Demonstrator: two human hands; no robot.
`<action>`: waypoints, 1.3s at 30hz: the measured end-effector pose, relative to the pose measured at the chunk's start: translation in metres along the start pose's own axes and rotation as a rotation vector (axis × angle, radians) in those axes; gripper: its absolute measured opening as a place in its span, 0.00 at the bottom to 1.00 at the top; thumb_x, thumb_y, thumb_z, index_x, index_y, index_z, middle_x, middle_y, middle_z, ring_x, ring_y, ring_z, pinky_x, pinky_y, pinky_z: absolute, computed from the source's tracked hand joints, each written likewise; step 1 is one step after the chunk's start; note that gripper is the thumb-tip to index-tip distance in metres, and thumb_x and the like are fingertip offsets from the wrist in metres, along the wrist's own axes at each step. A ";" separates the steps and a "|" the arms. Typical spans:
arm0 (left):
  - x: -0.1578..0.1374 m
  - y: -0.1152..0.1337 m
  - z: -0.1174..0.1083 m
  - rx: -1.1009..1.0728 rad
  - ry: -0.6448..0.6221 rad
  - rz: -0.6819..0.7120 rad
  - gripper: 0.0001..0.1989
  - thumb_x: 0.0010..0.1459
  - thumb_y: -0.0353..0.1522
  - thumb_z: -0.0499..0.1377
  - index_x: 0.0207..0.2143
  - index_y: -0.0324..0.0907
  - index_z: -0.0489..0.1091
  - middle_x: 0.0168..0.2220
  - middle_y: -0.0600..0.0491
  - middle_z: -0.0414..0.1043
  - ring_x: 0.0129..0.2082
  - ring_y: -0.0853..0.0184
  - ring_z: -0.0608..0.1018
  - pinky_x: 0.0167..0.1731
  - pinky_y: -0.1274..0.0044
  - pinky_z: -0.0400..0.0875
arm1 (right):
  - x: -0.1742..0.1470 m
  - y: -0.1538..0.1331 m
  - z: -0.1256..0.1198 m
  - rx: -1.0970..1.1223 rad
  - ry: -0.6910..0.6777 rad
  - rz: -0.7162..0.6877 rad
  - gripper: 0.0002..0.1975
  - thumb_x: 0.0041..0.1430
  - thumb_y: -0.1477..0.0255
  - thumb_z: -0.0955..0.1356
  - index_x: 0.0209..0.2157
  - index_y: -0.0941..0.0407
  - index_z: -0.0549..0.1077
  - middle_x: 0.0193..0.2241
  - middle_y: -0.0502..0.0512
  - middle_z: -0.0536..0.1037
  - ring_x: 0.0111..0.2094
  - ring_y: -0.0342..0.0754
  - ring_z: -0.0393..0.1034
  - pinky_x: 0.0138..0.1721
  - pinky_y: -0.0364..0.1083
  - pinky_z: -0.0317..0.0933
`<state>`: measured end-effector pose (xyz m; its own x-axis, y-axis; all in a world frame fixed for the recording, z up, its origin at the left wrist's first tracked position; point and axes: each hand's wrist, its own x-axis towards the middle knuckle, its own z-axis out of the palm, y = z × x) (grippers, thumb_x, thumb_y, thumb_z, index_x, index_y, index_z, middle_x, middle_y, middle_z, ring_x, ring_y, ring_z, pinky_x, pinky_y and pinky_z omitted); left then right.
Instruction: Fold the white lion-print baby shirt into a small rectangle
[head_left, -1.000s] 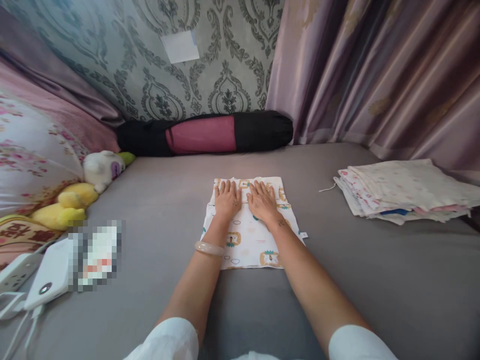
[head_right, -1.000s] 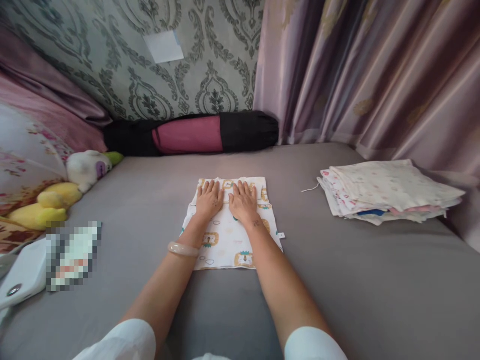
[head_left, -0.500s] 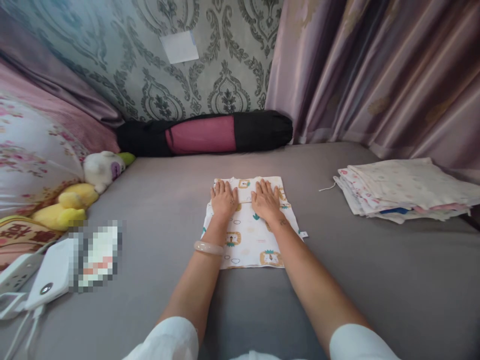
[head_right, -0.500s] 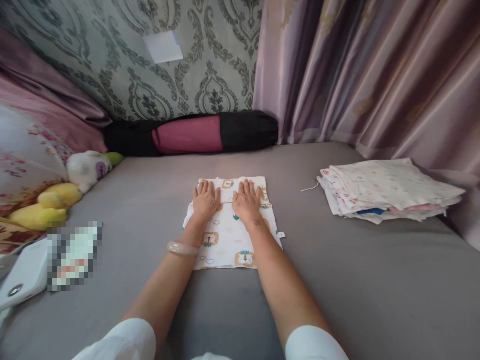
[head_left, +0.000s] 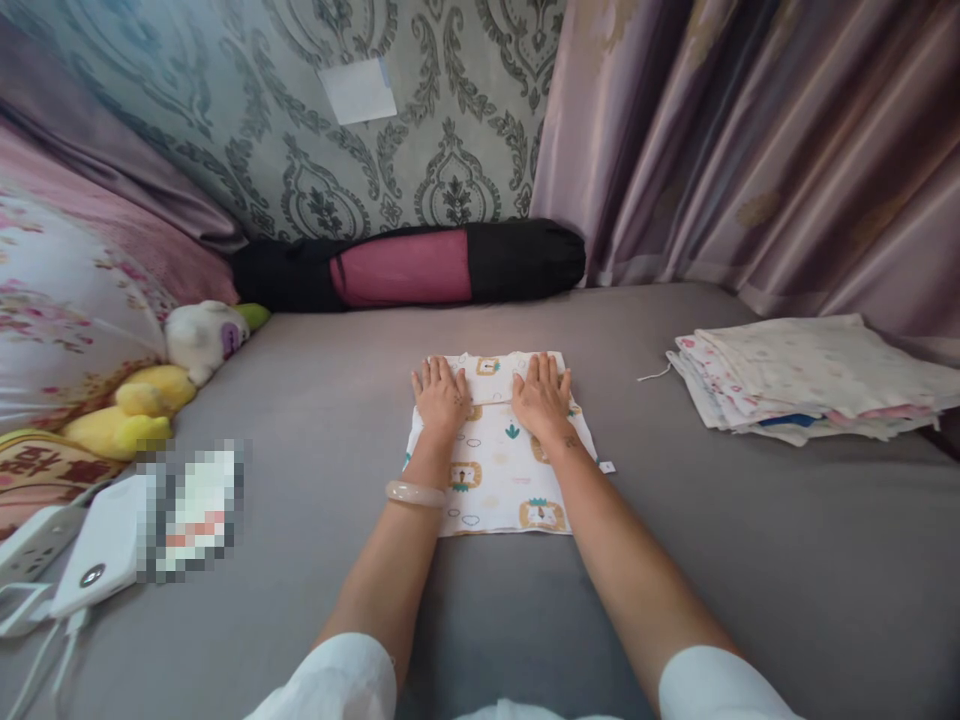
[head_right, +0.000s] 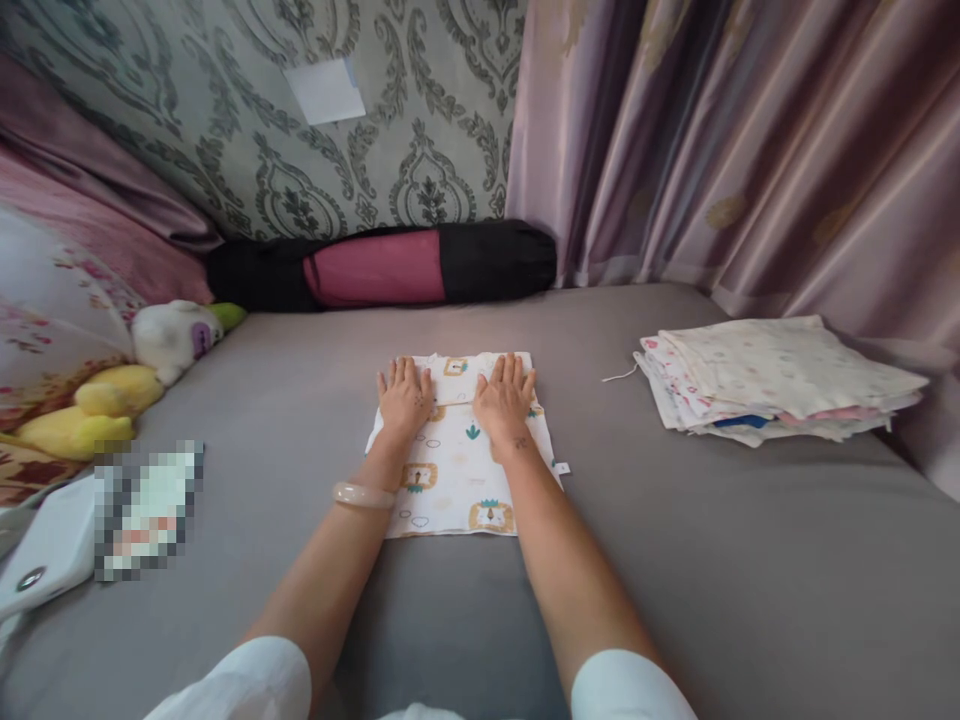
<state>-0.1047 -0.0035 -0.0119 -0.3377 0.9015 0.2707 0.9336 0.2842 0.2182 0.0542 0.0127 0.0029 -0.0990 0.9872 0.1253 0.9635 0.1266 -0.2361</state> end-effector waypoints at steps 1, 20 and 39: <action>0.000 -0.001 0.000 0.003 -0.018 0.000 0.32 0.68 0.40 0.37 0.64 0.26 0.55 0.66 0.37 0.54 0.67 0.52 0.56 0.66 0.59 0.44 | 0.000 0.001 0.001 -0.002 -0.004 0.013 0.30 0.70 0.65 0.52 0.66 0.71 0.52 0.67 0.68 0.48 0.68 0.57 0.38 0.66 0.60 0.32; -0.006 -0.011 -0.019 0.021 -0.218 0.138 0.34 0.67 0.44 0.36 0.67 0.29 0.49 0.69 0.38 0.43 0.70 0.54 0.46 0.66 0.59 0.42 | -0.003 0.015 -0.008 0.034 -0.134 -0.089 0.30 0.70 0.63 0.52 0.66 0.66 0.52 0.68 0.65 0.46 0.68 0.57 0.36 0.65 0.62 0.34; -0.082 -0.045 -0.046 0.000 -0.330 0.541 0.29 0.69 0.43 0.41 0.67 0.40 0.50 0.70 0.44 0.45 0.69 0.58 0.49 0.66 0.61 0.44 | -0.081 0.041 -0.021 0.002 -0.188 -0.429 0.27 0.71 0.64 0.54 0.66 0.60 0.54 0.68 0.62 0.46 0.69 0.52 0.35 0.67 0.57 0.31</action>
<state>-0.1244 -0.1054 -0.0006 0.2367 0.9708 0.0391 0.9619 -0.2399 0.1310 0.1070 -0.0639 0.0031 -0.5318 0.8461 0.0354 0.8251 0.5271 -0.2032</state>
